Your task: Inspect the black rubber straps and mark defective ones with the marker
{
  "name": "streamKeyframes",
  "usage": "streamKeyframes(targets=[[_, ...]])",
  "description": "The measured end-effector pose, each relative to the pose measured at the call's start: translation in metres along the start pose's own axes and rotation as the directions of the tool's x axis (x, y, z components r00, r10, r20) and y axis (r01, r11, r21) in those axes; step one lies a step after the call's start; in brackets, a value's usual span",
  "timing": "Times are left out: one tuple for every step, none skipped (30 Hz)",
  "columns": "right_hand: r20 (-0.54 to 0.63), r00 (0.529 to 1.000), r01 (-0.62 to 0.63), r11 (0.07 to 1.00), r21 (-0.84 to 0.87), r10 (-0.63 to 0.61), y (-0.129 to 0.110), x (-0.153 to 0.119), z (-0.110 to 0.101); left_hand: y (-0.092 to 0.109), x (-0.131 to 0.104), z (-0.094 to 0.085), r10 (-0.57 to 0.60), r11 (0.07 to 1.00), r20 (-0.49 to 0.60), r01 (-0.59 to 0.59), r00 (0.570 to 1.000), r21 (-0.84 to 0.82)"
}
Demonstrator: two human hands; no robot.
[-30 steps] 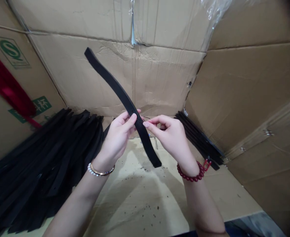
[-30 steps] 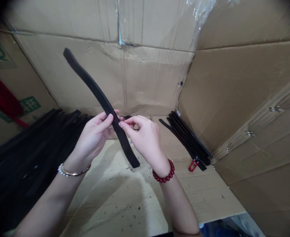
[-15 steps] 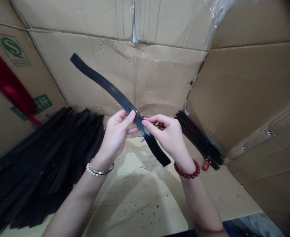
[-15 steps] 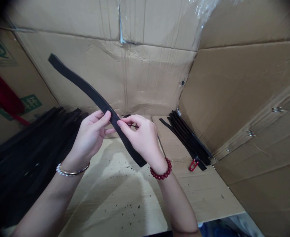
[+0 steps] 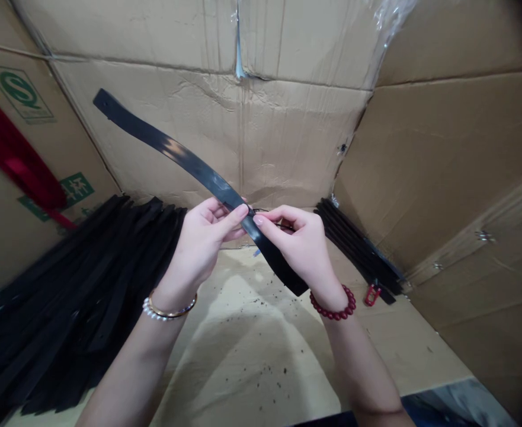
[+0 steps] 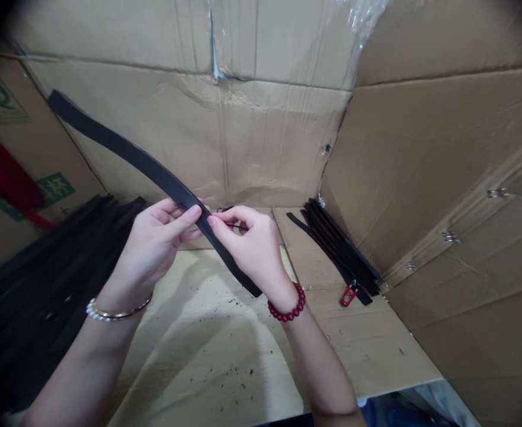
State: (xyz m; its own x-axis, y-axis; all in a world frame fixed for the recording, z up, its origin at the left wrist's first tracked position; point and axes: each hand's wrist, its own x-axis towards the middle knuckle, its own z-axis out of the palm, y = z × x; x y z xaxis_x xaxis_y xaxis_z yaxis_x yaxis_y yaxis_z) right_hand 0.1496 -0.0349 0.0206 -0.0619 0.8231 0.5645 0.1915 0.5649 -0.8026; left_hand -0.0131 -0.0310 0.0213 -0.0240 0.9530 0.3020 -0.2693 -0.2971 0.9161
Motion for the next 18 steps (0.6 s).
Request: streamKeyframes(targets=[[0.020,1.000,0.002,1.000,0.012,-0.003,-0.001,0.000,-0.002,0.002,0.000,-0.002,0.006,1.000,0.008,-0.006,1.000,0.015],[0.049,0.999,-0.006,1.000,0.023,0.004,-0.003,0.001,-0.006,0.004,0.001,-0.005,0.013,0.999,0.025,-0.013,1.000,0.030],[0.087,0.996,-0.021,0.999,0.037,0.018,-0.004,0.001,-0.010,0.006,0.001,-0.007,0.016,0.999,0.047,-0.019,0.999,0.043],[0.131,0.991,-0.042,0.998,0.054,0.034,-0.005,0.002,-0.014,0.008,0.001,-0.010,0.018,0.998,0.070,-0.021,0.997,0.053],[0.177,0.983,-0.061,0.995,0.079,0.046,-0.006,0.003,-0.018,0.010,0.002,-0.012,0.016,0.998,0.093,-0.021,0.996,0.054],[0.219,0.974,-0.077,0.991,0.110,0.051,-0.006,0.004,-0.022,0.011,0.001,-0.013,0.016,0.999,0.116,-0.021,0.993,0.045],[0.255,0.966,-0.085,0.986,0.147,0.045,-0.006,0.005,-0.025,0.012,0.001,-0.015,0.013,1.000,0.142,-0.016,0.990,0.025],[0.284,0.958,-0.089,0.979,0.182,0.034,-0.004,0.006,-0.027,0.013,0.001,-0.015,0.004,1.000,0.174,-0.004,0.985,-0.005],[0.303,0.953,-0.090,0.973,0.214,0.021,-0.002,0.007,-0.027,0.013,0.001,-0.015,-0.006,0.999,0.209,0.015,0.978,-0.041],[0.314,0.949,-0.087,0.966,0.243,0.006,0.000,0.008,-0.027,0.013,0.000,-0.015,-0.016,0.996,0.245,0.036,0.969,-0.078],[0.319,0.948,-0.078,0.960,0.271,-0.013,0.003,0.009,-0.026,0.012,0.000,-0.015,-0.027,0.992,0.275,0.060,0.961,-0.114],[0.323,0.946,-0.068,0.953,0.296,-0.033,0.006,0.010,-0.025,0.010,0.000,-0.014,-0.034,0.986,0.297,0.081,0.954,-0.148],[0.328,0.943,-0.058,0.946,0.320,-0.053,0.008,0.010,-0.023,0.009,0.000,-0.013,-0.037,0.979,0.308,0.096,0.951,-0.178],[0.334,0.940,-0.053,0.937,0.344,-0.070,0.011,0.011,-0.022,0.007,0.001,-0.011,-0.034,0.973,0.309,0.102,0.950,-0.207],[0.346,0.935,-0.054,0.929,0.365,-0.081,0.013,0.012,-0.020,0.005,0.001,-0.010,-0.026,0.968,0.306,0.100,0.952,-0.231],[0.358,0.930,-0.063,0.922,0.381,-0.084,0.014,0.012,-0.019,0.004,0.001,-0.009,-0.016,0.963,0.300,0.095,0.954,-0.251],[0.368,0.926,-0.076,0.915,0.397,-0.083,0.016,0.012,-0.017,0.003,0.001,-0.008,-0.001,0.959,0.291,0.083,0.957,-0.270],[0.372,0.925,-0.089,0.904,0.418,-0.081,0.018,0.013,-0.015,0.003,0.000,-0.007,0.017,0.956,0.281,0.067,0.959,-0.287]])
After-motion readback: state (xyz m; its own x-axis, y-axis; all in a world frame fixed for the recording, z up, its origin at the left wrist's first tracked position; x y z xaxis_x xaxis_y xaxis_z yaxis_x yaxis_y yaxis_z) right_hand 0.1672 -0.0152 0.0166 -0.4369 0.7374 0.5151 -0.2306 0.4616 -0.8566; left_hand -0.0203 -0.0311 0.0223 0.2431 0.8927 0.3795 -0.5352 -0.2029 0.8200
